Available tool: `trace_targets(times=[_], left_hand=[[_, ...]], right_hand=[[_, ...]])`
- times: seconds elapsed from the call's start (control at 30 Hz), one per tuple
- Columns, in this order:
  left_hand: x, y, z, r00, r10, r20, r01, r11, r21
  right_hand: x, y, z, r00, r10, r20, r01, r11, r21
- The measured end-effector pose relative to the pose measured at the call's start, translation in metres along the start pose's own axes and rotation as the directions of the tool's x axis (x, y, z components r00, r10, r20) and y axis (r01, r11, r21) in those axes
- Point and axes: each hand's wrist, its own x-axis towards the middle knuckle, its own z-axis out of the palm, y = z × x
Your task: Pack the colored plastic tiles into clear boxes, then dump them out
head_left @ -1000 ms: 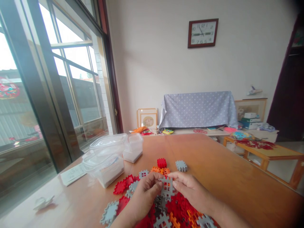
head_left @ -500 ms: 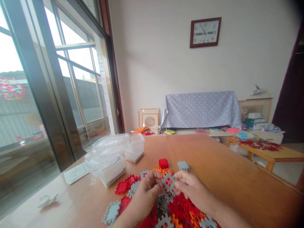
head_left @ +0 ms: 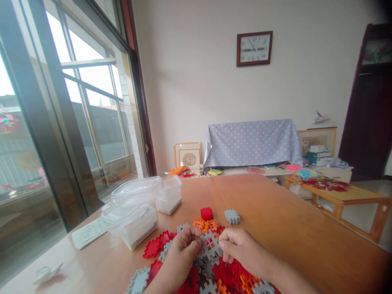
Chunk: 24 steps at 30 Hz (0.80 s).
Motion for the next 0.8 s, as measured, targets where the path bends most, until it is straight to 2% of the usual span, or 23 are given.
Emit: trace_targets(times=[0.17,0.23,0.3,0.4,0.5,0.57,0.63,0.8], left_hand=[[-0.002,0.005,0.004,0.999,0.022,0.033,-0.025,0.997,0.07],[-0.002,0.006,0.004,0.999,0.035,0.032,-0.038,0.994,0.107],[-0.002,0.007,0.004,0.999,0.042,0.018,-0.044,0.989,0.141],[0.0,0.005,0.002,0.998,0.065,-0.005,-0.063,0.98,0.187],[0.002,0.003,0.001,0.997,0.081,-0.014,-0.076,0.97,0.233],[0.003,0.002,0.0,0.996,0.087,-0.011,-0.081,0.961,0.265],[0.004,0.001,-0.001,0.996,0.092,-0.003,-0.087,0.952,0.294],[0.006,-0.002,-0.002,0.994,0.107,-0.011,-0.098,0.944,0.314]], right_hand=[[0.0,-0.003,-0.007,1.0,-0.002,-0.017,0.002,1.0,0.012],[0.0,-0.005,-0.016,0.998,0.0,-0.07,0.001,1.0,0.015],[0.0,-0.004,-0.032,0.985,0.011,-0.17,-0.009,1.0,0.011],[-0.001,0.006,-0.066,0.924,0.052,-0.379,-0.07,0.997,-0.036],[-0.005,0.024,-0.1,0.813,0.107,-0.572,-0.221,0.966,-0.133],[-0.007,0.038,-0.116,0.779,0.183,-0.6,-0.34,0.927,-0.159],[-0.008,0.051,-0.124,0.767,0.25,-0.591,-0.416,0.895,-0.162],[-0.001,0.077,-0.124,0.741,0.412,-0.53,-0.58,0.791,-0.195]])
